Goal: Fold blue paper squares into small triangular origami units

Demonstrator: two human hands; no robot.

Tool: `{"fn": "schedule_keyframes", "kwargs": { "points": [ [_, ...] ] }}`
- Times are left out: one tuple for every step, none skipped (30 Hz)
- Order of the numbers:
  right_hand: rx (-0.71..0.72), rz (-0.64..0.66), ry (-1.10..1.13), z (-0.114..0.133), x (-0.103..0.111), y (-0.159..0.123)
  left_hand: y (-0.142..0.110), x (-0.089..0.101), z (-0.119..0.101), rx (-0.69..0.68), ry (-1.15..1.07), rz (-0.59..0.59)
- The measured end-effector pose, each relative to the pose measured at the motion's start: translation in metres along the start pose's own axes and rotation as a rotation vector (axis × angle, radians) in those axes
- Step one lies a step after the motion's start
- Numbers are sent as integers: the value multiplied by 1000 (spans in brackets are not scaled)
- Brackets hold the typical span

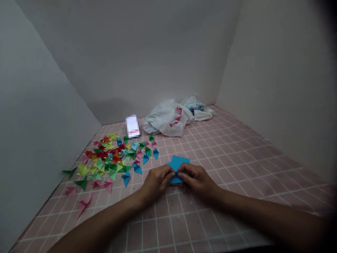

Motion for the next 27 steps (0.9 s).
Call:
{"fn": "schedule_keyframes", "kwargs": {
  "points": [
    [-7,2,13,-1,0,0,1,1,-1,-10,5,2],
    [-12,-5,18,-2,0,1,2,2,0,-9,3,2],
    [-18,-22,20,-4,2,1,4,4,3,10,-10,-5],
    [-25,-56,22,-5,5,1,6,6,6,38,-37,-21],
    [-34,-70,30,-7,6,1,8,8,10,67,-69,-31],
    [-29,-93,34,-8,8,1,10,10,13,82,-100,-46],
    [-28,-97,41,-9,8,1,10,12,14,76,-129,-55],
    [-30,-120,53,-9,10,1,11,11,15,77,-144,-47],
    [-51,-114,84,-11,8,1,11,11,16,76,-153,-44],
    [-75,-114,118,-13,6,0,10,12,17,74,-168,-54],
    [-94,-130,148,-14,6,-1,10,14,18,79,-187,-65],
    [-111,-145,167,-15,6,-1,10,15,20,96,-221,-69],
    [-122,-161,170,-14,7,-1,10,15,24,128,-276,-58],
    [-120,-176,159,-12,8,0,11,14,28,166,-345,-35],
    [-107,-186,136,-9,10,1,11,11,32,209,-425,-2],
    [-87,-189,108,-4,12,3,12,7,36,253,-503,42],
    [-67,-189,83,0,13,4,13,1,39,296,-571,89],
    [-54,-184,65,4,13,6,14,-4,41,333,-625,136],
    [-50,-180,58,7,13,8,14,-8,41,363,-661,179],
    [-53,-180,58,9,13,10,14,-11,41,382,-684,208],
    [-61,-179,63,10,12,12,14,-12,40,391,-696,224],
    [-72,-179,67,11,11,15,14,-11,39,392,-699,222],
    [-86,-181,71,10,10,18,15,-8,39,388,-699,209],
    [-100,-184,74,10,10,21,15,-5,39,385,-698,190],
    [-116,-188,76,8,9,25,15,-1,40,383,-701,172],
    [-130,-199,74,7,9,29,16,2,42,384,-707,155],
    [-140,-209,68,6,10,34,17,6,44,386,-717,138]
  ]
}}
Point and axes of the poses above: each hand's wrist, its own y-axis towards the middle knuckle, its own x-axis out of the back of the hand, z = x × y, the point moved 10 cm from there along y, towards the middle knuckle, and after that the axes turned 14 degrees about x, right-handed, at the moved point
